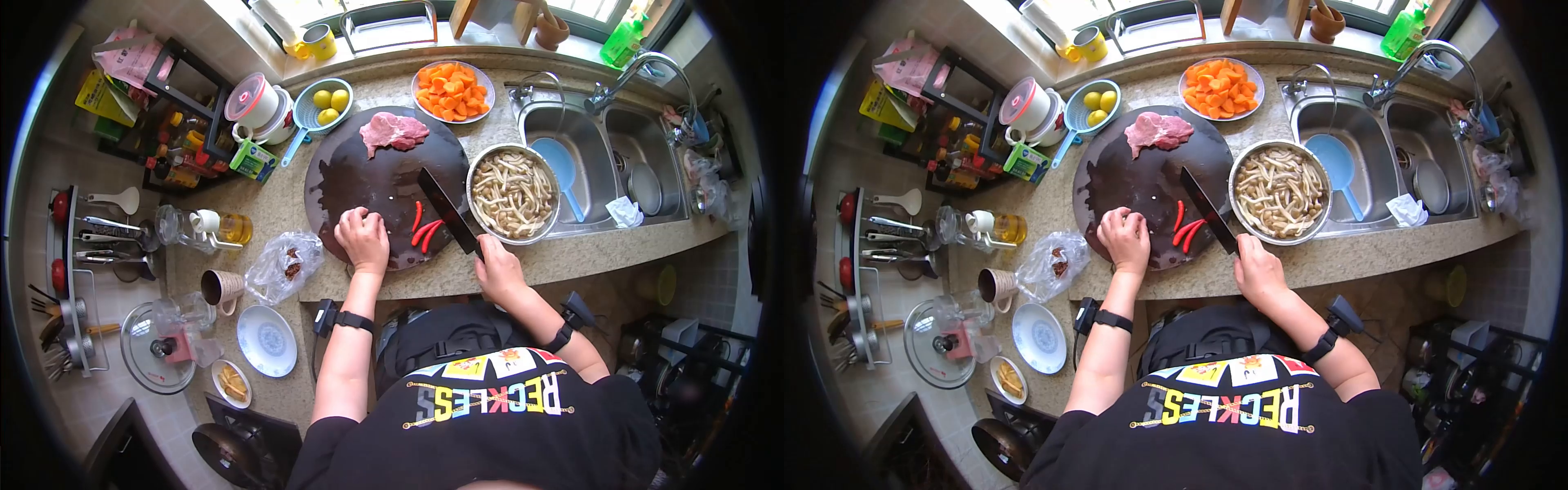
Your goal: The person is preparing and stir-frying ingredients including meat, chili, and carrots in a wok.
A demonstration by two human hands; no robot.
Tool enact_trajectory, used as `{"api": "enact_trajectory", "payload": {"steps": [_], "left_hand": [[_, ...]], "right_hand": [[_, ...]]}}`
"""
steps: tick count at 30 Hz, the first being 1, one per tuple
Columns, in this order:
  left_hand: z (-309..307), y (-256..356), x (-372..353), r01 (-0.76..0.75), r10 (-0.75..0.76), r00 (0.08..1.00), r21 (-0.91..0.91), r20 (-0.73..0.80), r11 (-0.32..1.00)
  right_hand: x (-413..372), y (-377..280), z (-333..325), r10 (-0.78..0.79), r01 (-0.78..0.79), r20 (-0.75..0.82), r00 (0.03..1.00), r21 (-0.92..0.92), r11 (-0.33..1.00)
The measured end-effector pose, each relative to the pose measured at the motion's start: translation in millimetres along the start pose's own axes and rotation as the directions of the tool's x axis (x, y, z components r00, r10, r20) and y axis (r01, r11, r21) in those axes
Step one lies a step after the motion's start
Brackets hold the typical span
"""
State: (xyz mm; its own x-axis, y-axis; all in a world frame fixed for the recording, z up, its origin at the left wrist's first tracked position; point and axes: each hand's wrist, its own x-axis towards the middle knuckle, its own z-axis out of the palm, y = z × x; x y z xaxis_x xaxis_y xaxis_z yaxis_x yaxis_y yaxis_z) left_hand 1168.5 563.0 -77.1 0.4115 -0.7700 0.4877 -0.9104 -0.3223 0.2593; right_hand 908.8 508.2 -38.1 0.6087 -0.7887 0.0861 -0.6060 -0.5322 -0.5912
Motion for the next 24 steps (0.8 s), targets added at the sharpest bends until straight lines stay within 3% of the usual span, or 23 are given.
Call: {"api": "enact_trajectory", "payload": {"steps": [2, 6, 9, 11, 14, 24], "left_hand": [[3, -11, 2, 0.070, -0.067, 0.997, 0.060, -0.044, 0.996], [-3, -16, 6, 0.144, -0.143, 0.987, 0.007, -0.078, 0.990], [-4, 2, 8, 0.035, -0.048, 0.995, -0.143, -0.087, 0.989], [-10, 29, 7, 0.018, 0.019, 0.995, -0.356, 0.100, 0.934], [-7, 60, -2, -0.046, 0.113, 0.977, -0.340, 0.179, 0.939], [19, 43, -2, 0.014, 0.063, 0.988, -0.499, 0.138, 0.866]], "right_hand": [[1, -1, 0, -0.005, 0.005, 0.000, 1.000, -0.002, 1.000], [2, -4, -3, 0.007, -0.006, 0.027, 1.000, -0.015, 1.000], [1, -2, 0, -0.002, 0.003, 0.016, 1.000, -0.010, 1.000], [0, -3, 1, -0.009, 0.009, 0.013, 1.000, -0.004, 1.000], [1, -5, -1, -0.027, 0.027, 0.008, 1.000, 0.008, 1.000], [-7, -8, -7, -0.062, 0.062, 0.022, 0.998, 0.024, 0.998]]}}
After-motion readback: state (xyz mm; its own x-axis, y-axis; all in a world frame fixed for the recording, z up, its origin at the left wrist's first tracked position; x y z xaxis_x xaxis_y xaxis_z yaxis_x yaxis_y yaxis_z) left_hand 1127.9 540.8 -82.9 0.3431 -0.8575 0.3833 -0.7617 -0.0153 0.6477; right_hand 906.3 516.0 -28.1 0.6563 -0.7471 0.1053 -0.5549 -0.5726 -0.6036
